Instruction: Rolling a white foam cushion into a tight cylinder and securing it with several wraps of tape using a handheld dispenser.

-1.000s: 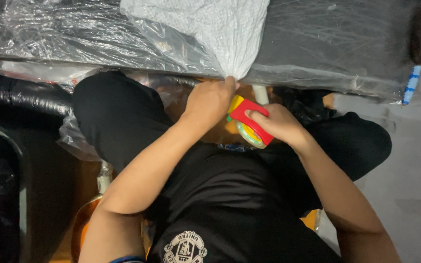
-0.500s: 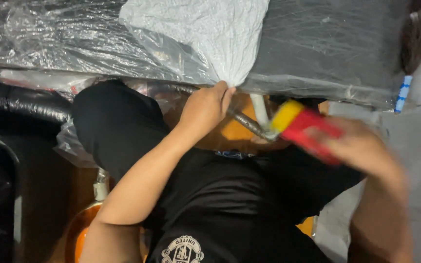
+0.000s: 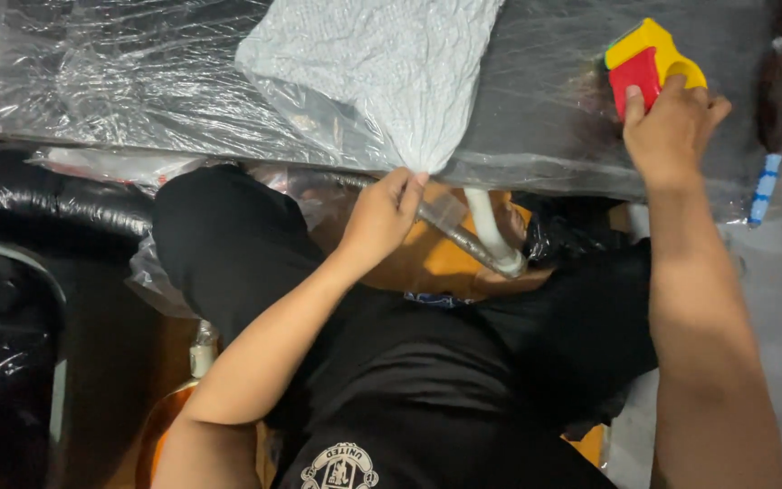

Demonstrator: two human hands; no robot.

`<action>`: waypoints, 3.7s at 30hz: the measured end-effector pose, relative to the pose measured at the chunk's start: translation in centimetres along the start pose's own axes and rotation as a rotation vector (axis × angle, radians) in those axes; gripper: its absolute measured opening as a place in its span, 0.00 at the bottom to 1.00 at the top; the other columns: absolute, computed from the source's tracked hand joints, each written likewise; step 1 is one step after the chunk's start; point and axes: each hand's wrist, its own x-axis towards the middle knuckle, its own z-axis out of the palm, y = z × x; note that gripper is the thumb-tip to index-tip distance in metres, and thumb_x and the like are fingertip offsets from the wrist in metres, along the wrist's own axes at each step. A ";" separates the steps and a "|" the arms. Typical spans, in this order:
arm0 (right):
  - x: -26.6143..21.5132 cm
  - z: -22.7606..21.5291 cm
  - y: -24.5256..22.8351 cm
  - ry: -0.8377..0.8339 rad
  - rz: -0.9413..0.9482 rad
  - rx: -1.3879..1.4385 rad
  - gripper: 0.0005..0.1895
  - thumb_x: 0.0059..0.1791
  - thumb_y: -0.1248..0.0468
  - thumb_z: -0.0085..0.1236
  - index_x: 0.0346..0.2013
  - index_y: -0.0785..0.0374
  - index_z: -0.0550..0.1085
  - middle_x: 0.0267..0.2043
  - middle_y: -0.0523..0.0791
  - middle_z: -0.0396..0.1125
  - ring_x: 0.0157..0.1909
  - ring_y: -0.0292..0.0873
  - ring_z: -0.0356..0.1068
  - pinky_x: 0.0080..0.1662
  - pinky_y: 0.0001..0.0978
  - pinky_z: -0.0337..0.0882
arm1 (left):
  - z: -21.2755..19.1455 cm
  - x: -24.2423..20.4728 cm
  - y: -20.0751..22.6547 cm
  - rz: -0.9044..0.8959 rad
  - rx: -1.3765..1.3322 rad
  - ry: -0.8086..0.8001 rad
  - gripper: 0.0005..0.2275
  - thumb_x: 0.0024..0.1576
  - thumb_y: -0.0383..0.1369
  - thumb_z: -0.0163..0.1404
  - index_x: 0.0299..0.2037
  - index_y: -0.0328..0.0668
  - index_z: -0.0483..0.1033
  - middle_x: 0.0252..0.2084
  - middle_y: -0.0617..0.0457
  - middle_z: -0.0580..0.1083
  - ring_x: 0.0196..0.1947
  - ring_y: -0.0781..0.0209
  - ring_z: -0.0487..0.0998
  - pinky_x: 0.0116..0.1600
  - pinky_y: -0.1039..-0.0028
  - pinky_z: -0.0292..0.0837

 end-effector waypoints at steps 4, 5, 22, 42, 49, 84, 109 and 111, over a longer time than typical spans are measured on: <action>-0.3 0.1 -0.7 0.000 -0.032 -0.024 0.27 0.66 0.47 0.50 0.59 0.73 0.70 0.54 0.62 0.71 0.53 0.63 0.68 0.54 0.56 0.55 | 0.3 0.1 -0.5 0.000 0.014 0.008 0.18 0.68 0.45 0.38 0.28 0.46 0.62 0.20 0.56 0.63 0.23 0.61 0.66 0.32 0.67 0.58; -0.5 -0.3 -0.9 0.012 -0.029 -0.009 0.29 0.64 0.46 0.53 0.59 0.74 0.70 0.56 0.62 0.68 0.56 0.63 0.66 0.55 0.57 0.54 | 0.4 0.1 -0.6 0.000 0.015 0.010 0.18 0.68 0.44 0.39 0.27 0.46 0.60 0.19 0.57 0.61 0.22 0.62 0.64 0.32 0.67 0.56; -14.9 -5.2 -20.7 -0.621 0.175 1.730 0.08 0.56 0.66 0.53 0.47 0.67 0.76 0.35 0.49 0.75 0.37 0.41 0.78 0.31 0.18 0.72 | 1.2 0.4 -1.5 -0.139 -0.055 0.051 0.19 0.67 0.46 0.40 0.31 0.44 0.74 0.22 0.43 0.76 0.35 0.41 0.82 0.41 0.57 0.75; -14.7 2.2 -25.4 -0.795 0.563 1.990 0.16 0.54 0.68 0.57 0.58 0.63 0.75 0.51 0.49 0.75 0.46 0.44 0.78 0.45 0.33 0.78 | 0.9 -2.4 2.0 -0.119 0.291 0.130 0.12 0.68 0.40 0.36 0.44 0.41 0.66 0.24 0.35 0.77 0.33 0.30 0.82 0.38 0.47 0.76; -13.6 4.0 -28.4 -0.898 0.549 2.039 0.08 0.57 0.61 0.53 0.48 0.58 0.76 0.42 0.47 0.76 0.40 0.43 0.77 0.40 0.31 0.75 | 3.0 -3.1 -0.9 -0.004 0.401 0.427 0.11 0.65 0.42 0.46 0.37 0.46 0.69 0.20 0.37 0.76 0.28 0.35 0.82 0.35 0.50 0.76; -10.4 -6.9 -31.4 -1.136 0.209 1.258 0.37 0.50 0.39 0.61 0.08 0.63 0.69 0.02 0.47 0.54 0.09 0.51 0.67 0.20 0.43 0.73 | 5.6 -5.0 -5.5 -0.036 -0.699 0.508 0.04 0.69 0.30 0.43 0.46 0.38 0.65 0.22 0.50 0.78 0.13 0.67 0.73 0.18 0.83 0.62; -10.7 -15.0 -27.3 -0.473 -0.323 0.625 0.06 0.51 0.59 0.57 0.41 0.54 0.75 0.35 0.42 0.73 0.44 0.49 0.76 0.44 0.42 0.75 | 4.4 -6.1 -3.5 0.071 0.014 0.496 0.04 0.65 0.33 0.46 0.45 0.43 0.67 0.25 0.43 0.79 0.29 0.42 0.83 0.32 0.60 0.76; -11.6 -14.9 -26.6 -0.257 -0.388 0.874 0.05 0.51 0.65 0.63 0.38 0.62 0.78 0.32 0.48 0.74 0.36 0.49 0.76 0.36 0.37 0.76 | 4.1 -6.0 -3.3 0.090 -0.079 0.448 0.05 0.66 0.33 0.44 0.47 0.42 0.66 0.26 0.51 0.80 0.30 0.44 0.83 0.34 0.61 0.77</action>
